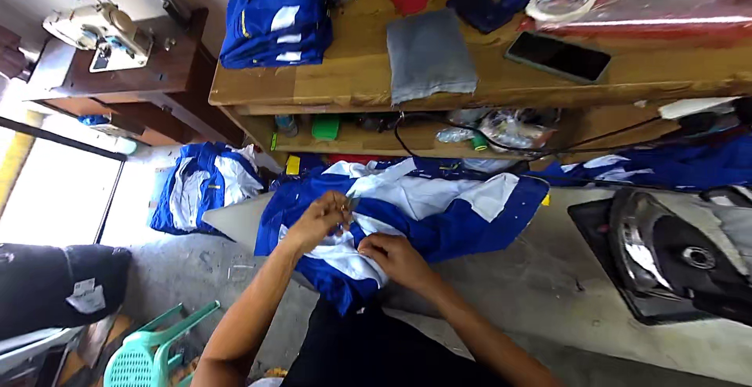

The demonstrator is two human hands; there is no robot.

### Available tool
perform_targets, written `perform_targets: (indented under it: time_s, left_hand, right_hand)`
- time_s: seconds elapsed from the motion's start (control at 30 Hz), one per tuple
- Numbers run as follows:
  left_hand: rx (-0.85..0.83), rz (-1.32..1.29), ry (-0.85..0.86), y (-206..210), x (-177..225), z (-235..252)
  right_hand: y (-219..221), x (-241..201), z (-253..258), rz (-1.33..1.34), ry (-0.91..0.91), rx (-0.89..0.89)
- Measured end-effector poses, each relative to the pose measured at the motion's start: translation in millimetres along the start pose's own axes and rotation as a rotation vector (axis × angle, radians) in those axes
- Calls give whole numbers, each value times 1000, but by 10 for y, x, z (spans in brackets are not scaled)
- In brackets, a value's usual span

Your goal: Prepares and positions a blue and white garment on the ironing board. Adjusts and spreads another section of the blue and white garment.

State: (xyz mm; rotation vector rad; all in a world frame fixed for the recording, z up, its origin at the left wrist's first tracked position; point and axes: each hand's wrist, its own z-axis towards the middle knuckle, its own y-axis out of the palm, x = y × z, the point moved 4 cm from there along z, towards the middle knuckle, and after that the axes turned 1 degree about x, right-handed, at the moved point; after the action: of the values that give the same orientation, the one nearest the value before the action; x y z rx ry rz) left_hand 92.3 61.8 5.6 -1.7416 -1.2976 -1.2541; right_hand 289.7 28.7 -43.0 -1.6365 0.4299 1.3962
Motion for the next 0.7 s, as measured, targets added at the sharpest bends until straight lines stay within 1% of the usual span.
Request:
perform_targets:
  time_s: [0.1,0.17,0.23,0.3,0.37,0.47,0.7]
  left_hand:
    - [108,236,13,173,-330,-449]
    - [175,353,-13,213,-490,-594]
    - [192,481,-43,246,-553,-693]
    - [157,613,-85,296,-545,-755]
    - [78,739,-119,358,-522,-769]
    - [11,866,-137,454,-507,-759]
    - [-15,920,-205,519,-497,-711]
  right_hand:
    - [4,10,6,17,-14,-51]
    - [11,16,0,12,5,-68]
    - [42,21,-10,4,33,-76]
    - [84,34,-30,-15,47,-80]
    - [116,42,-36,-58,50,-83]
    - [146,21,-48,-100,40,-98]
    - [158,0,-53,-139,-41,-107]
